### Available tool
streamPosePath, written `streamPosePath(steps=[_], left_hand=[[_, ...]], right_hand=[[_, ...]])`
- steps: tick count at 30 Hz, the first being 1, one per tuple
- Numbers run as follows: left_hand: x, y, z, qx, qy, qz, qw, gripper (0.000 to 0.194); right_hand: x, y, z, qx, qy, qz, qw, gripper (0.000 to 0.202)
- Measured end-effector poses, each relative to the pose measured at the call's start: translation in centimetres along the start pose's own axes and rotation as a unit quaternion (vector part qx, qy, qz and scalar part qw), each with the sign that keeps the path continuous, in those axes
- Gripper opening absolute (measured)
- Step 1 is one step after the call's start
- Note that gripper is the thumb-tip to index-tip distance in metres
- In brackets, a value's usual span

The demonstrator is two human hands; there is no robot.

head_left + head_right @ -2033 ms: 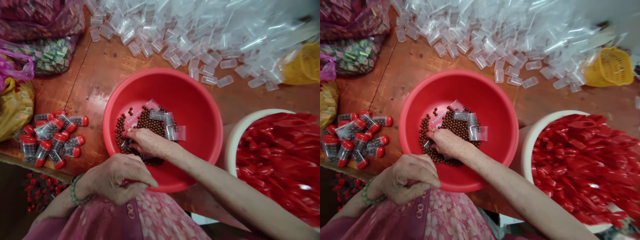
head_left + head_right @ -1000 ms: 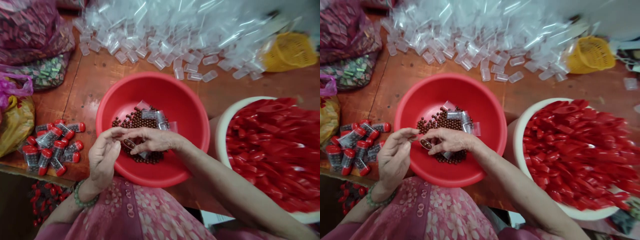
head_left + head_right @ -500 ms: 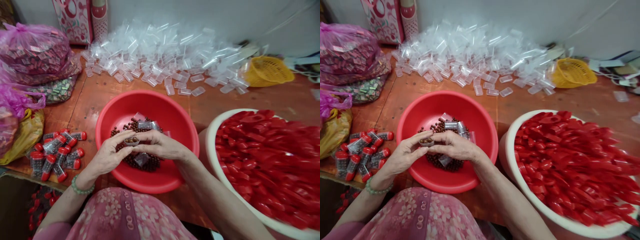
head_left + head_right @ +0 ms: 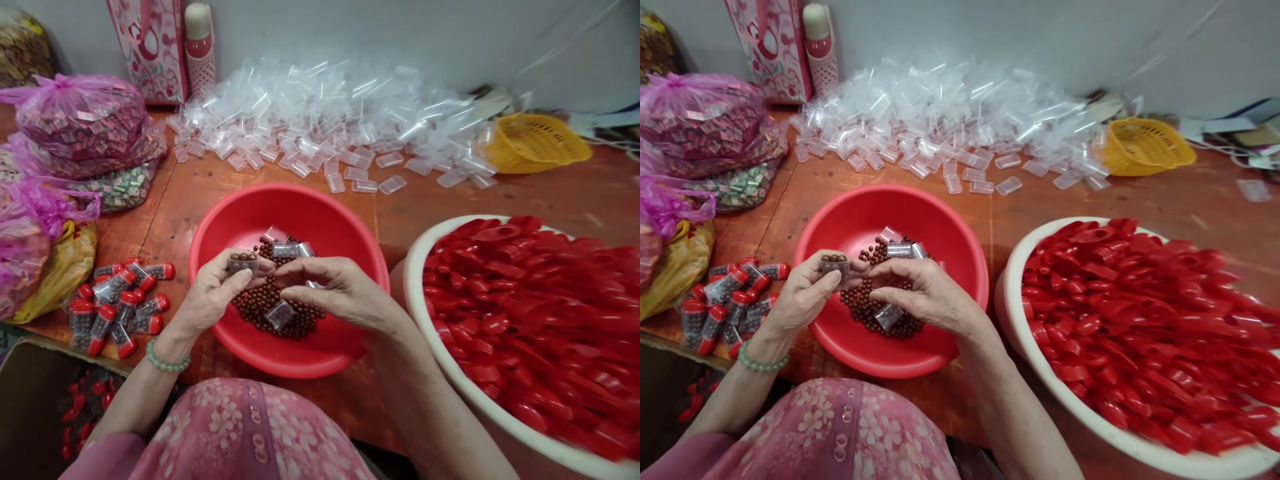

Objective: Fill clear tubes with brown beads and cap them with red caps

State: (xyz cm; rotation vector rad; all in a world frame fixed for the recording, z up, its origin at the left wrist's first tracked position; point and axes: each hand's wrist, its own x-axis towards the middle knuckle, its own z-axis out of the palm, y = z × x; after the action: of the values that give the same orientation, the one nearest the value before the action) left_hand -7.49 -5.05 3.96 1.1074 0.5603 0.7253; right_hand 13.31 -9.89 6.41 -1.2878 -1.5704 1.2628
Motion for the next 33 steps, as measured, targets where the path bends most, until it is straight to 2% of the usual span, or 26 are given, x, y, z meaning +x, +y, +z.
streamPosePath(steps=[4, 10, 13, 16, 22, 25, 27, 29, 33], left_hand=[[0.2, -0.1, 0.0, -0.018, -0.009, 0.004, 1.0, 0.022], [0.2, 0.2, 0.2, 0.0, -0.021, 0.007, 1.0, 0.027], [0.1, 0.5, 0.3, 0.009, -0.012, 0.0, 1.0, 0.031], [-0.1, 0.7, 0.3, 0.02, -0.028, -0.027, 0.999, 0.032], [-0.4, 0.8, 0.3, -0.005, -0.04, -0.019, 0.999, 0.034], [-0.6, 1.0, 0.0, 0.007, -0.007, -0.014, 1.0, 0.03], [-0.5, 1.0, -0.4, 0.019, 0.006, -0.006, 1.0, 0.028], [-0.4, 0.9, -1.0, 0.011, 0.008, 0.004, 1.0, 0.027], [-0.6, 1.5, -1.5, 0.024, 0.022, 0.003, 0.999, 0.022]], right_hand=[[-0.1, -0.3, 0.0, 0.005, 0.05, -0.03, 0.998, 0.021], [-0.3, 0.3, 0.4, 0.013, 0.095, -0.016, 0.995, 0.028], [-0.3, 0.3, 0.5, 0.012, 0.103, -0.021, 0.994, 0.03], [-0.1, 0.1, 0.8, 0.006, 0.09, -0.035, 0.995, 0.031], [0.0, -0.8, 1.2, 0.007, 0.079, -0.041, 0.996, 0.034], [-0.4, -0.6, 0.2, 0.004, 0.109, -0.033, 0.993, 0.034], [-0.7, 0.3, -0.9, -0.039, 0.143, -0.024, 0.989, 0.032], [-0.9, 1.5, -2.0, -0.129, 0.161, -0.001, 0.978, 0.029], [-1.6, 2.8, -2.7, -0.285, 0.13, 0.06, 0.948, 0.02]])
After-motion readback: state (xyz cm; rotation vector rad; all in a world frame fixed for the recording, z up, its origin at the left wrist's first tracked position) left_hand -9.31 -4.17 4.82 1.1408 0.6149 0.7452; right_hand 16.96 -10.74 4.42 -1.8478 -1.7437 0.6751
